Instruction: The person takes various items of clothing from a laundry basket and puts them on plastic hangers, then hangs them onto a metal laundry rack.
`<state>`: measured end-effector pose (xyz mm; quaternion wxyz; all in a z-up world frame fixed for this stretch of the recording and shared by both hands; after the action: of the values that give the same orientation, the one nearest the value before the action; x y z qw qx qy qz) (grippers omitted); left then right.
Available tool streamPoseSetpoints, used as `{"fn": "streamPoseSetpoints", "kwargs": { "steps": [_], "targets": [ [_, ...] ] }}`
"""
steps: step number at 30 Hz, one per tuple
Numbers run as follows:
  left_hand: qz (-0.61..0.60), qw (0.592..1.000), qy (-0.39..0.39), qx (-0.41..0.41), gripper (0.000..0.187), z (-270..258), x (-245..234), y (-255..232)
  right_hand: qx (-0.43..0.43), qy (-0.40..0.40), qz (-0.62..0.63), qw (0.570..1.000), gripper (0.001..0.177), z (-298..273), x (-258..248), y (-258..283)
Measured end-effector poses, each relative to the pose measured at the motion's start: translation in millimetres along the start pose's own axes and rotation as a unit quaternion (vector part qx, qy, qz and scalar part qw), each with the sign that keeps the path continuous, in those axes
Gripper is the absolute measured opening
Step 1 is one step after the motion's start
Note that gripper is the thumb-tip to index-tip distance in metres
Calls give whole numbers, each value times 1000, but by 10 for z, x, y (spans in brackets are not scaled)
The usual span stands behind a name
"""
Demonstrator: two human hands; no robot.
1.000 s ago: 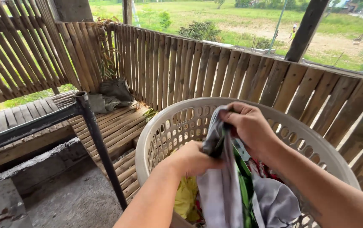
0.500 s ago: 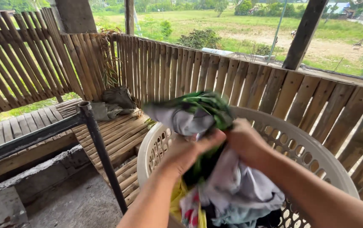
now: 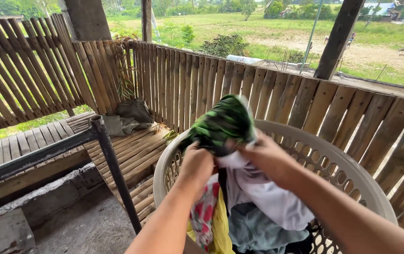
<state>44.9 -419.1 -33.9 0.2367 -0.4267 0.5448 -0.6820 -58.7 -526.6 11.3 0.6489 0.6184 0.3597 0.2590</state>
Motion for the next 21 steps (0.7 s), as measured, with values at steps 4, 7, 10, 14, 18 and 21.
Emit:
{"fn": "streamPoseSetpoints", "kwargs": {
  "steps": [4,7,10,14,18,21],
  "targets": [
    [-49,998,-42,25,29,139,-14,-83,-9,69,-86,994,28,266,34,-328],
    [-29,996,-83,14,34,131,-13,-226,-81,98,10,992,24,345,131,-100],
    [-42,995,-88,31,39,12,85,-462,-146,74,121,979,19,333,39,260],
    [-11,998,-37,52,37,-225,218,-620,-147,-2,151,978,14,250,-125,648],
    [109,992,55,23,48,-296,299,-224,-111,-146,7,983,33,88,-453,1037],
    [182,978,99,17,38,-460,357,-106,-125,-137,104,977,27,45,-579,1405]
  ]
}}
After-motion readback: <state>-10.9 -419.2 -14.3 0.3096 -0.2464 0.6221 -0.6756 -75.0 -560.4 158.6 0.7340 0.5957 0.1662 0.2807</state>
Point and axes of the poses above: each hand's wrist, its own z-axis towards the middle knuckle, its own x-axis out of the palm, y = z × x, the point moved 10 cm from there along z, towards the middle knuckle, and after that the axes turned 7 degrees about -y, right-handed, at the moved point
